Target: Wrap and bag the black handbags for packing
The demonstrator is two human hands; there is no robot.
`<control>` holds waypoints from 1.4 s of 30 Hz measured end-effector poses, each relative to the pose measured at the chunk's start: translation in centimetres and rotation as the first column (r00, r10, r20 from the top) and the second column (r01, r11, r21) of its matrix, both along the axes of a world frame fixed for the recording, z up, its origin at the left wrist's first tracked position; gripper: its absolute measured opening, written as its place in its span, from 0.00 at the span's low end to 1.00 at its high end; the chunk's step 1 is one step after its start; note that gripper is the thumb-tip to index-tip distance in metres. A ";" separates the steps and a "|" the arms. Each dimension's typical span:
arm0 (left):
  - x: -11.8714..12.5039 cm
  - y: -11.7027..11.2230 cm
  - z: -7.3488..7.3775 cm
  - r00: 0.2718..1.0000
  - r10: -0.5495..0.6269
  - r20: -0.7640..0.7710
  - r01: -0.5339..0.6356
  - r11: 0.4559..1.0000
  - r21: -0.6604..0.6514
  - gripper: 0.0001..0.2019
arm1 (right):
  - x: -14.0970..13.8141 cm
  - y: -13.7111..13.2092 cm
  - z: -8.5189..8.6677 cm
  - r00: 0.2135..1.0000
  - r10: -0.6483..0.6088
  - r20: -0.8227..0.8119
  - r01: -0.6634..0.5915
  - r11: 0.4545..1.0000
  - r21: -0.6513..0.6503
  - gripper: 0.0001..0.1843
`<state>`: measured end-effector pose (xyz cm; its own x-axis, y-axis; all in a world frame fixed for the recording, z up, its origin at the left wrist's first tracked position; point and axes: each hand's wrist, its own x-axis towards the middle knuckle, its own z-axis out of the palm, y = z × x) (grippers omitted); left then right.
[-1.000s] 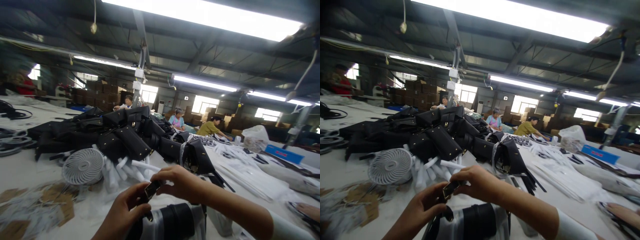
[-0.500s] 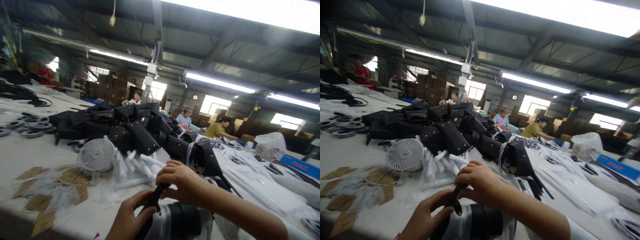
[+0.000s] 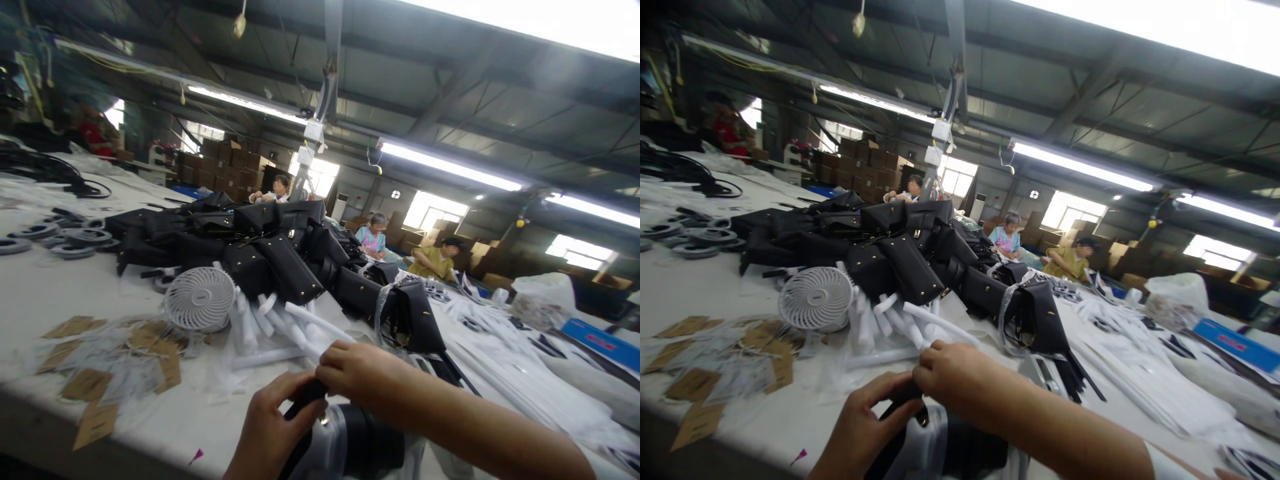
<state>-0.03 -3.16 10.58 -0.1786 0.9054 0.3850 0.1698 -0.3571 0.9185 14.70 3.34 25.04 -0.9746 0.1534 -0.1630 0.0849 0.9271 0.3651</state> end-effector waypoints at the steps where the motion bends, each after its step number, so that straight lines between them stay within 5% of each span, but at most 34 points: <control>1: 0.1 -0.1 0.0 1.000 0.011 -0.001 -0.011 1.000 0.017 0.12 | 0.2 0.2 0.0 1.000 -0.010 -0.010 0.009 0.999 -0.033 0.05; 6: 0.1 -0.1 -0.7 0.997 0.070 0.037 -0.071 0.997 0.033 0.12 | 1.1 1.2 -1.2 0.958 -0.157 -0.240 0.131 0.984 -0.119 0.04; 9: 0.4 -0.2 -1.0 0.992 0.099 0.074 -0.099 0.995 0.000 0.14 | 1.2 1.4 -1.9 0.812 -0.333 -0.480 0.217 0.935 -0.282 0.17; 11: 0.6 -0.4 -0.9 0.988 0.121 0.092 -0.120 0.993 -0.018 0.14 | 1.1 1.4 -2.1 0.659 -0.489 -0.572 0.180 0.840 -0.512 0.21; 14: 0.7 -0.5 -0.6 0.985 0.140 0.098 -0.138 0.990 -0.024 0.15 | 0.7 1.9 -2.5 0.492 -0.722 -0.486 0.067 0.588 -0.806 0.16; 16: 0.7 -0.5 -0.6 0.985 0.153 0.083 -0.152 0.988 -0.021 0.15 | 0.6 2.4 -3.0 0.427 -0.816 -0.390 0.008 0.435 -0.901 0.14; 17: 0.6 -0.4 -0.6 0.985 0.158 0.070 -0.157 0.987 -0.021 0.14 | 0.6 2.6 -3.1 0.411 -0.826 -0.386 0.002 0.424 -0.906 0.14; 18: 0.6 -0.2 -0.8 0.986 0.155 0.054 -0.154 0.988 -0.020 0.14 | 0.7 2.8 -3.3 0.416 -0.802 -0.428 0.022 0.480 -0.877 0.14; 19: 0.6 -0.1 -1.0 0.988 0.149 0.040 -0.148 0.989 -0.021 0.14 | 0.8 2.8 -3.3 0.464 -0.729 -0.503 0.066 0.595 -0.801 0.14; 21: 0.5 0.1 -1.3 0.990 0.138 0.020 -0.138 0.990 -0.022 0.15 | 0.9 2.7 -3.1 0.690 -0.388 -0.611 0.089 0.884 -0.460 0.13; 22: 0.5 0.2 -1.4 0.991 0.133 0.012 -0.133 0.991 -0.018 0.15 | 1.0 2.6 -3.0 0.801 -0.164 -0.575 0.023 0.969 -0.245 0.12; 24: 0.6 0.1 -1.3 0.991 0.134 0.008 -0.134 0.991 -0.007 0.15 | 1.0 2.4 -2.7 0.907 0.162 -0.389 -0.150 0.987 0.061 0.10; 25: 0.6 0.0 -1.2 0.990 0.142 0.018 -0.142 0.990 -0.008 0.14 | 1.0 2.3 -2.7 0.923 0.225 -0.313 -0.192 0.972 0.134 0.11; 27: 0.7 -0.2 -0.9 0.986 0.158 0.059 -0.157 0.987 -0.023 0.15 | 1.0 2.5 -3.0 0.944 0.171 -0.283 -0.138 0.982 0.131 0.11; 29: 0.6 -0.4 -0.6 0.981 0.162 0.105 -0.157 0.986 -0.053 0.16 | 1.1 2.9 -3.4 0.898 -0.086 -0.432 0.042 0.993 -0.110 0.08; 32: 0.5 -0.5 -0.7 0.978 0.164 0.130 -0.154 0.984 -0.089 0.17 | 1.2 3.3 -3.1 0.610 -0.503 -0.612 0.171 0.838 -0.519 0.09; 34: 0.6 -0.5 -0.8 0.978 0.182 0.103 -0.172 0.980 -0.097 0.17 | 1.1 3.3 -2.2 0.411 -0.677 -0.610 0.057 0.687 -0.725 0.13; 36: 0.7 -0.5 -0.6 0.980 0.191 0.054 -0.186 0.979 -0.089 0.17 | 0.8 3.0 -1.0 0.268 -0.837 -0.478 -0.210 0.433 -0.877 0.14; 38: 0.9 -0.3 0.0 0.982 0.186 0.014 -0.184 0.979 -0.089 0.19 | 0.4 2.6 0.0 0.221 -0.931 -0.289 -0.467 0.160 -0.870 0.13; 39: 1.0 -0.1 0.4 0.985 0.173 -0.006 -0.173 0.981 -0.090 0.21 | 0.2 2.4 0.4 0.235 -0.941 -0.243 -0.529 0.086 -0.844 0.13; 42: 1.4 0.8 2.2 0.991 0.119 -0.067 -0.123 0.990 -0.067 0.29 | -0.5 1.6 1.2 0.283 -0.934 -0.217 -0.597 0.005 -0.802 0.12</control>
<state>1.40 -2.38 12.82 -0.2662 0.9039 0.3347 0.2656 -0.2650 0.9270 14.20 4.90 26.25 -0.4902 0.8531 0.1787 -0.2556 0.0553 -0.9652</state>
